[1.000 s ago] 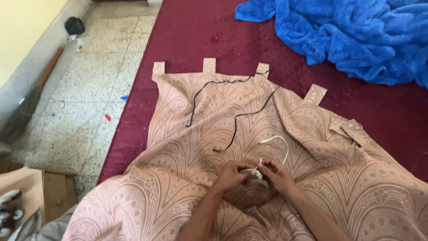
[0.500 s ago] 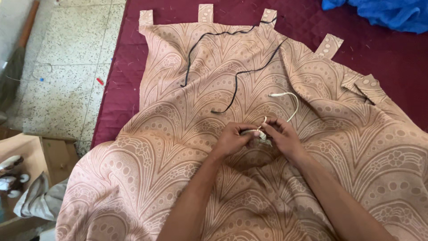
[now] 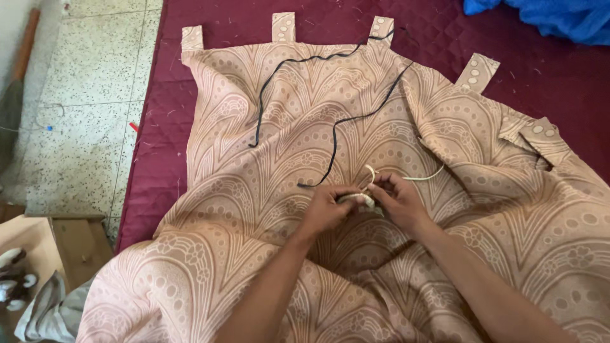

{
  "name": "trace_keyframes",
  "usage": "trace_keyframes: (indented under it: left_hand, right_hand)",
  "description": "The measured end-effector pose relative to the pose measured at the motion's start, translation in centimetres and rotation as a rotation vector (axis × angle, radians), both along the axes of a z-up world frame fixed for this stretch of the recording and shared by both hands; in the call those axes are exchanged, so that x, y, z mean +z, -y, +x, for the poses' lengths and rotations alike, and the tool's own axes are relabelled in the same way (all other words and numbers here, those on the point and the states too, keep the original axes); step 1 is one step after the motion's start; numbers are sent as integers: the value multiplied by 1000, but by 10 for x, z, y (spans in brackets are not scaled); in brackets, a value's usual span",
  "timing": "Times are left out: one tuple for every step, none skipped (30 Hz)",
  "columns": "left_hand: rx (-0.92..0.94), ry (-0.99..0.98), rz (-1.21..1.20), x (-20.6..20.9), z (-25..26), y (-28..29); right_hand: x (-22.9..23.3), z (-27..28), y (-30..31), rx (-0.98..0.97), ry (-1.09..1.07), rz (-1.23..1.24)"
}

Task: The person ties a white cord into a loop and secures it with a knot using both hands. The cord is manipulated repeatedly to tighten the knot while resting on a patterned fabric surface.

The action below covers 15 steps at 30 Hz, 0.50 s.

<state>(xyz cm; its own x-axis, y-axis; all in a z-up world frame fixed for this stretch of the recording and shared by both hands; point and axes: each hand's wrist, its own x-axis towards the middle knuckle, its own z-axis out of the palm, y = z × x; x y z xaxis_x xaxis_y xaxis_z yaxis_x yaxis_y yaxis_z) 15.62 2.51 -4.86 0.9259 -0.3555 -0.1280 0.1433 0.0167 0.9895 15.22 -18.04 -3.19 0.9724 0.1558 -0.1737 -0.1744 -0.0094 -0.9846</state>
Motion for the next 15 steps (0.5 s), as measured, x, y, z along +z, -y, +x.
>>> trace_keyframes:
  left_hand:
    - [1, 35, 30, -3, 1, 1]
    - [6, 66, 59, -5, -2, 3]
    - [12, 22, 35, -5, -5, 4]
    - [16, -11, 9, -5, -1, 7]
    - [20, -43, -17, -3, 1, 10]
    - [11, -34, -45, -1, 2, 11]
    - [3, -26, -74, 1, 2, 12]
    - [-4, -24, -101, 2, -1, 13]
    - [6, -30, -97, 3, -3, 13]
    - [15, -37, -94, 4, -5, 14]
    - [25, -43, -92, 6, -7, 15]
    - [38, -43, -156, 7, -7, 15]
    - [51, -43, -220, 9, -9, 16]
    - [63, -41, -283, 10, -9, 15]
    - [55, -53, -213, 10, -8, 14]
  right_hand:
    - [-6, 0, 1, -14, 5, -17]
    - [-11, -2, 2, -24, 5, -36]
    - [-15, -4, 2, -31, 27, 1]
    - [-18, 0, 2, -39, 61, 36]
    - [-19, 3, 3, -47, 94, 71]
    - [-20, 5, 2, -62, 105, 83]
    - [-21, 5, 1, -77, 115, 95]
    - [-22, 3, -1, -90, 119, 109]
    - [-22, 2, -2, -100, 126, 84]
    - [-21, 0, -1, -111, 133, 56]
    - [-20, -2, -1, -122, 141, 29]
    - [-18, -2, -2, -128, 140, 34]
    - [-16, -3, -4, -135, 139, 40]
    - [-14, -4, -5, -142, 139, 46]
    - [-12, -4, -6, -142, 152, 48]
